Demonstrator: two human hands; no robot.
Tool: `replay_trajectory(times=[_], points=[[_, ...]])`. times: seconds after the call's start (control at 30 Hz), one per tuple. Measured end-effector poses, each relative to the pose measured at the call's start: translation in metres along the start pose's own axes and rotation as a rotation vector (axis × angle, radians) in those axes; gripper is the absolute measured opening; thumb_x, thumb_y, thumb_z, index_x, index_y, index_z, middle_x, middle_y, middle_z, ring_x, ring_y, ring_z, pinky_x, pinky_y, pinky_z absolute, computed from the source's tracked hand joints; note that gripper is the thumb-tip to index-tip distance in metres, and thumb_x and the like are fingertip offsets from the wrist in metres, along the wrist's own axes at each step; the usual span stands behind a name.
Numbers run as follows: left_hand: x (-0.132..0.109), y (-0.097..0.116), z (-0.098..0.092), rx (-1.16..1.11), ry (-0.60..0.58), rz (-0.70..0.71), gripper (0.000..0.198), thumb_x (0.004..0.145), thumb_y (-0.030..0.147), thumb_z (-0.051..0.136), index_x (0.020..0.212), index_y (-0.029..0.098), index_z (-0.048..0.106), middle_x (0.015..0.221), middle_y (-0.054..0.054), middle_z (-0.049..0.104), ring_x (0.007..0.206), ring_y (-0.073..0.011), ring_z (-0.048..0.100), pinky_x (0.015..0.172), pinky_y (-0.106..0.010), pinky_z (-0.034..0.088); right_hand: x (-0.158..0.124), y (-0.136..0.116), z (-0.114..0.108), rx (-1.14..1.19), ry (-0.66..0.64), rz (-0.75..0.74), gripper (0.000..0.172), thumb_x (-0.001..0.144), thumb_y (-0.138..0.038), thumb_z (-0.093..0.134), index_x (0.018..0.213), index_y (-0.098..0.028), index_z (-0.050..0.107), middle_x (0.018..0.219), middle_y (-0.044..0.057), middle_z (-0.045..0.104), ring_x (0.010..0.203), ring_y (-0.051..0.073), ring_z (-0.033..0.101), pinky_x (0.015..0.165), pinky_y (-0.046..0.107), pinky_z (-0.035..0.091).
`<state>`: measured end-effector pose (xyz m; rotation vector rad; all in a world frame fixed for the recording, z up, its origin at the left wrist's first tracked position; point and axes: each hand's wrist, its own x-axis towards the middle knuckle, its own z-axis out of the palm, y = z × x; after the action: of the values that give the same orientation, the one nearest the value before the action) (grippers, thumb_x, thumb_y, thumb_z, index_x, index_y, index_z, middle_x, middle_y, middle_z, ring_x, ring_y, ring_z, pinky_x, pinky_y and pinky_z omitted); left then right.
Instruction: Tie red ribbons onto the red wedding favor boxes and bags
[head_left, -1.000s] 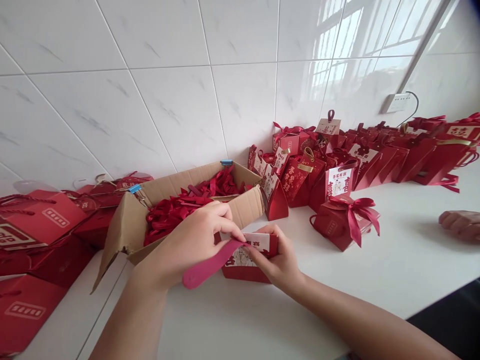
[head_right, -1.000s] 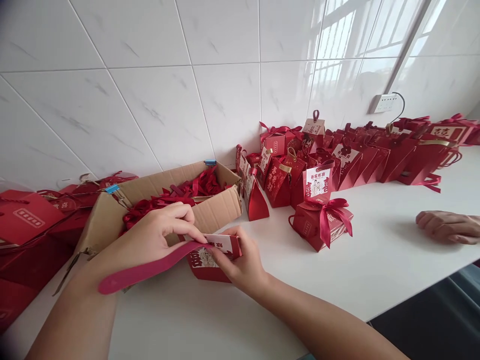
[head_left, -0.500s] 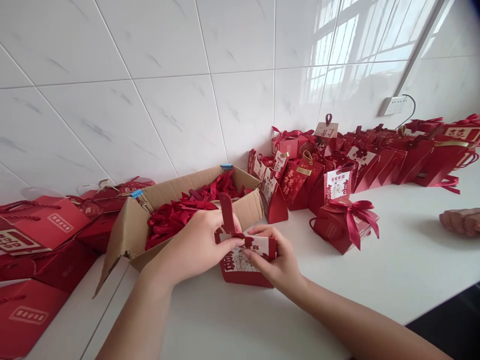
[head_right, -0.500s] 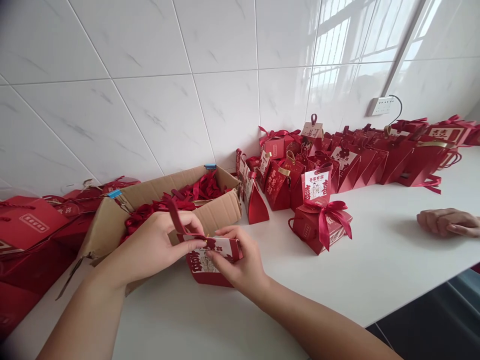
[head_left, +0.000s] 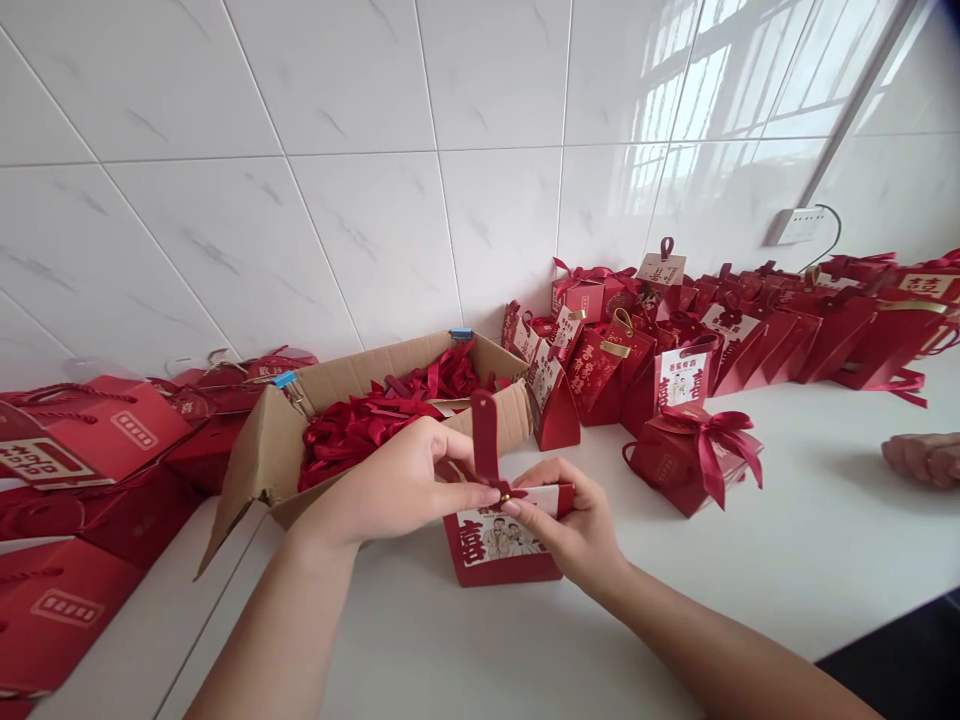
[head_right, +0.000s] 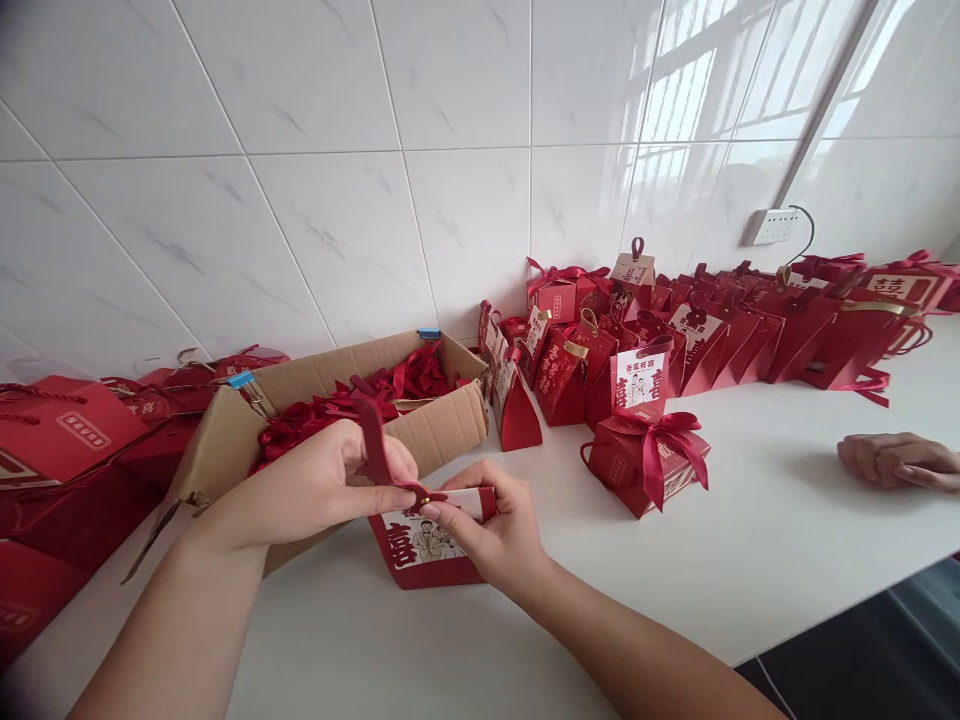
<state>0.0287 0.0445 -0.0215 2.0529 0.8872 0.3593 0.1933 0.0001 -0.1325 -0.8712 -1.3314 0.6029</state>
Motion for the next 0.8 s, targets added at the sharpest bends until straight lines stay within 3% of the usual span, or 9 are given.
replay_trajectory(times=[0.1, 0.2, 0.3, 0.37, 0.5, 0.67, 0.8], points=[[-0.010, 0.004, -0.004, 0.072, 0.046, 0.042, 0.012, 0.085, 0.029, 0.059, 0.089, 0.023, 0.069, 0.088, 0.001, 0.072, 0.086, -0.0162, 0.067, 0.078, -0.025, 0.054, 0.002, -0.003, -0.003, -0.015, -0.004, -0.057, 0.017, 0.076, -0.030, 0.071, 0.071, -0.020, 0.058, 0.060, 0.000, 0.066, 0.053, 0.014, 0.061, 0.047, 0.023, 0.048], [-0.024, 0.009, -0.004, 0.119, 0.366, 0.167, 0.016, 0.087, 0.026, 0.057, 0.104, 0.027, 0.057, 0.089, 0.003, 0.069, 0.087, -0.0135, 0.066, 0.078, -0.023, 0.054, 0.013, -0.012, -0.009, -0.061, -0.046, -0.167, 0.014, 0.075, -0.024, 0.072, 0.074, -0.020, 0.059, 0.066, 0.001, 0.069, 0.058, 0.015, 0.064, 0.053, 0.023, 0.050], [-0.038, 0.013, -0.004, 0.282, 0.644, 0.390, 0.032, 0.086, 0.017, 0.058, 0.113, 0.031, 0.048, 0.096, 0.004, 0.065, 0.091, -0.0117, 0.064, 0.084, -0.022, 0.052, 0.031, -0.030, -0.013, -0.149, -0.195, -0.259, 0.012, 0.076, -0.022, 0.072, 0.077, -0.019, 0.061, 0.071, 0.001, 0.070, 0.062, 0.014, 0.064, 0.056, 0.022, 0.050], [-0.045, 0.015, -0.007, 0.476, 0.664, 0.483, 0.036, 0.085, 0.013, 0.058, 0.115, 0.033, 0.051, 0.104, 0.003, 0.062, 0.095, -0.0113, 0.062, 0.087, -0.021, 0.050, 0.045, -0.047, -0.014, -0.203, -0.319, -0.343, 0.011, 0.078, -0.022, 0.071, 0.078, -0.019, 0.061, 0.071, 0.001, 0.069, 0.061, 0.012, 0.062, 0.055, 0.021, 0.049], [-0.051, 0.015, -0.018, 0.646, 0.612, 0.463, 0.034, 0.089, 0.009, 0.048, 0.110, 0.032, 0.060, 0.111, 0.001, 0.059, 0.097, -0.0108, 0.061, 0.077, -0.018, 0.050, 0.067, -0.080, -0.014, -0.268, -0.478, -0.598, 0.008, 0.081, -0.018, 0.068, 0.085, -0.019, 0.062, 0.076, 0.001, 0.069, 0.067, 0.011, 0.063, 0.060, 0.021, 0.050], [-0.048, 0.013, -0.025, 0.521, 0.628, 0.522, 0.022, 0.086, 0.012, 0.056, 0.098, 0.027, 0.065, 0.107, -0.001, 0.064, 0.099, -0.0142, 0.062, 0.081, -0.022, 0.052, 0.075, -0.101, -0.013, -0.326, -0.498, -0.706, 0.011, 0.083, -0.016, 0.067, 0.089, -0.022, 0.059, 0.078, 0.001, 0.069, 0.069, 0.012, 0.064, 0.063, 0.024, 0.052], [-0.041, 0.012, -0.020, 0.204, 0.622, 0.459, 0.012, 0.085, 0.014, 0.057, 0.092, 0.023, 0.063, 0.091, 0.000, 0.070, 0.083, -0.0132, 0.068, 0.074, -0.023, 0.056, 0.069, -0.103, -0.007, -0.331, -0.491, -0.746, 0.011, 0.084, -0.014, 0.065, 0.087, -0.021, 0.058, 0.075, 0.001, 0.069, 0.068, 0.012, 0.064, 0.064, 0.025, 0.053]])
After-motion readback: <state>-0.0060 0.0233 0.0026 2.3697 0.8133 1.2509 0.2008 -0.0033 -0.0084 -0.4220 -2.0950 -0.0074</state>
